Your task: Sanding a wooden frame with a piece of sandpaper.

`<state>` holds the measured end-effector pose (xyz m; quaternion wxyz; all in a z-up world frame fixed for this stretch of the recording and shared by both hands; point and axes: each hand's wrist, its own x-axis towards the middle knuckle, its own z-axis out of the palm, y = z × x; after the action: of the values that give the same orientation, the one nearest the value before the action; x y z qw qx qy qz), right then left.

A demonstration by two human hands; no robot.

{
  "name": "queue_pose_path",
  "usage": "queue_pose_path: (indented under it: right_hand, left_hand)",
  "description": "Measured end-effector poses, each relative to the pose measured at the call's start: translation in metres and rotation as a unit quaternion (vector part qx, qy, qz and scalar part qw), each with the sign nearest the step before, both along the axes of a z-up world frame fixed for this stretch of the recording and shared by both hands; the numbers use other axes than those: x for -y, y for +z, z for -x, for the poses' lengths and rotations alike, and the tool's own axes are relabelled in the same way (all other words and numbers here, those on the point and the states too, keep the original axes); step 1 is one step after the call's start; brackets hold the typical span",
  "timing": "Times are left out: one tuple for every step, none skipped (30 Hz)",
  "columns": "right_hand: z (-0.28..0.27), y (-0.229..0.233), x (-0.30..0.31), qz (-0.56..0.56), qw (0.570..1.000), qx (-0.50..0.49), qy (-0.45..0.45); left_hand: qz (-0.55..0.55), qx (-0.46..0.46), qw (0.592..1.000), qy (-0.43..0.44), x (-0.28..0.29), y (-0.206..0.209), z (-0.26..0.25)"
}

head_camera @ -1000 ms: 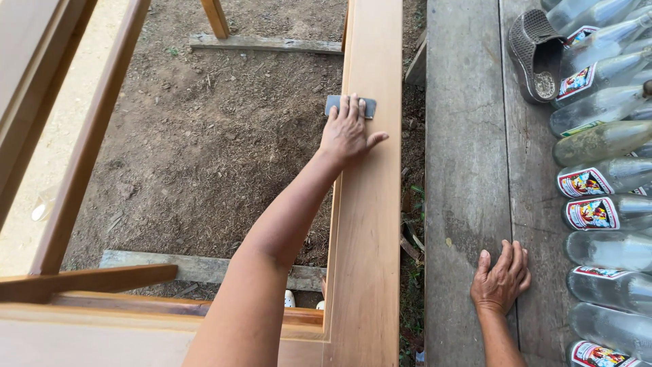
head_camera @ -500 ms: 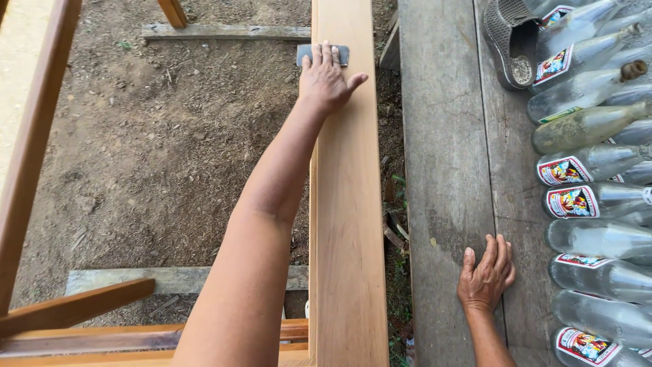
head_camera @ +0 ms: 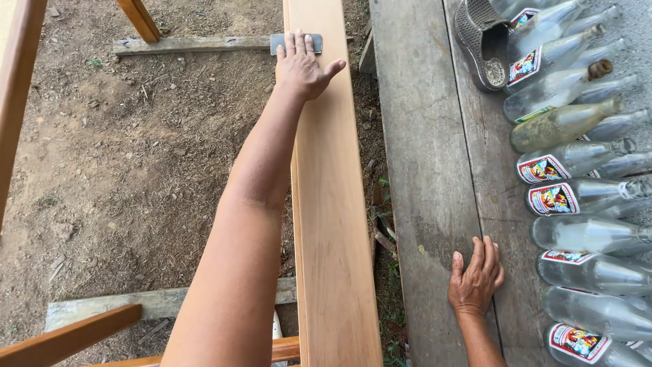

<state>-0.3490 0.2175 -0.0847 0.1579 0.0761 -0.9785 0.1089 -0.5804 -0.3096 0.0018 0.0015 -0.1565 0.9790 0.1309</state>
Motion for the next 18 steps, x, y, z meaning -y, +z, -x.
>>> queue_pose_path:
  right_hand:
    - [-0.003,0.0,-0.001,0.001,1.0,0.001,-0.002]
    - [-0.001,0.0,0.0,-0.001,1.0,0.001,-0.003]
    - [0.0,0.0,0.0,-0.003,1.0,0.001,-0.005]
    - [0.001,-0.001,-0.001,-0.001,1.0,-0.002,-0.005]
    - [0.001,-0.003,-0.001,-0.005,1.0,-0.003,-0.006]
    - [0.001,-0.004,-0.002,-0.01,1.0,-0.002,-0.005]
    - [0.0,-0.004,-0.001,-0.01,1.0,-0.002,-0.004]
    - [0.0,-0.004,-0.001,-0.009,1.0,-0.002,-0.004]
    - [0.0,-0.004,-0.001,-0.009,1.0,-0.003,-0.005]
    - [0.001,-0.004,-0.001,-0.009,1.0,-0.004,-0.003]
    - [0.001,-0.005,-0.002,-0.012,1.0,-0.004,-0.005]
    - [0.002,-0.005,-0.002,-0.014,1.0,-0.005,-0.008]
    - [0.001,-0.006,-0.002,-0.012,1.0,-0.006,-0.006]
    - [0.001,-0.005,-0.002,-0.011,1.0,-0.008,-0.006]
    - [0.001,-0.005,-0.002,-0.009,1.0,-0.011,-0.006]
    - [0.001,-0.007,-0.003,-0.008,1.0,-0.013,-0.005]
    - [0.001,-0.008,-0.005,-0.013,1.0,-0.011,-0.008]
    - [0.001,-0.009,-0.005,-0.017,1.0,-0.009,-0.01]
  left_hand:
    - [0.001,0.001,1.0,-0.002,0.0,-0.003,-0.003]
    - [0.005,-0.004,1.0,-0.012,0.002,-0.003,-0.001]
    - [0.009,-0.009,1.0,-0.021,0.004,-0.003,0.0]
    - [0.01,-0.011,1.0,-0.022,0.001,-0.001,-0.009]
    - [0.016,-0.003,0.999,-0.032,-0.001,0.001,-0.018]
    - [0.02,0.008,0.999,-0.042,-0.003,0.001,-0.029]
    - [0.021,0.008,0.999,-0.041,-0.005,0.0,-0.037]
    - [0.028,0.017,0.998,-0.057,-0.007,0.0,-0.044]
    - [0.035,0.025,0.996,-0.074,-0.008,-0.001,-0.052]
    - [0.036,0.025,0.996,-0.071,-0.012,-0.003,-0.063]
    - [0.039,0.015,0.995,-0.091,-0.016,-0.004,-0.075]
    - [0.043,0.004,0.993,-0.11,-0.02,-0.005,-0.086]
    - [0.045,0.003,0.993,-0.108,-0.025,-0.004,-0.101]
    - [0.069,0.003,0.99,-0.124,-0.031,-0.003,-0.115]
    - [0.093,0.004,0.986,-0.139,-0.037,-0.001,-0.128]
    - [0.094,0.003,0.986,-0.138,-0.043,-0.001,-0.144]
    - [0.119,0.003,0.981,-0.153,-0.049,-0.001,-0.16]
    - [0.146,0.003,0.975,-0.169,-0.055,-0.001,-0.176]
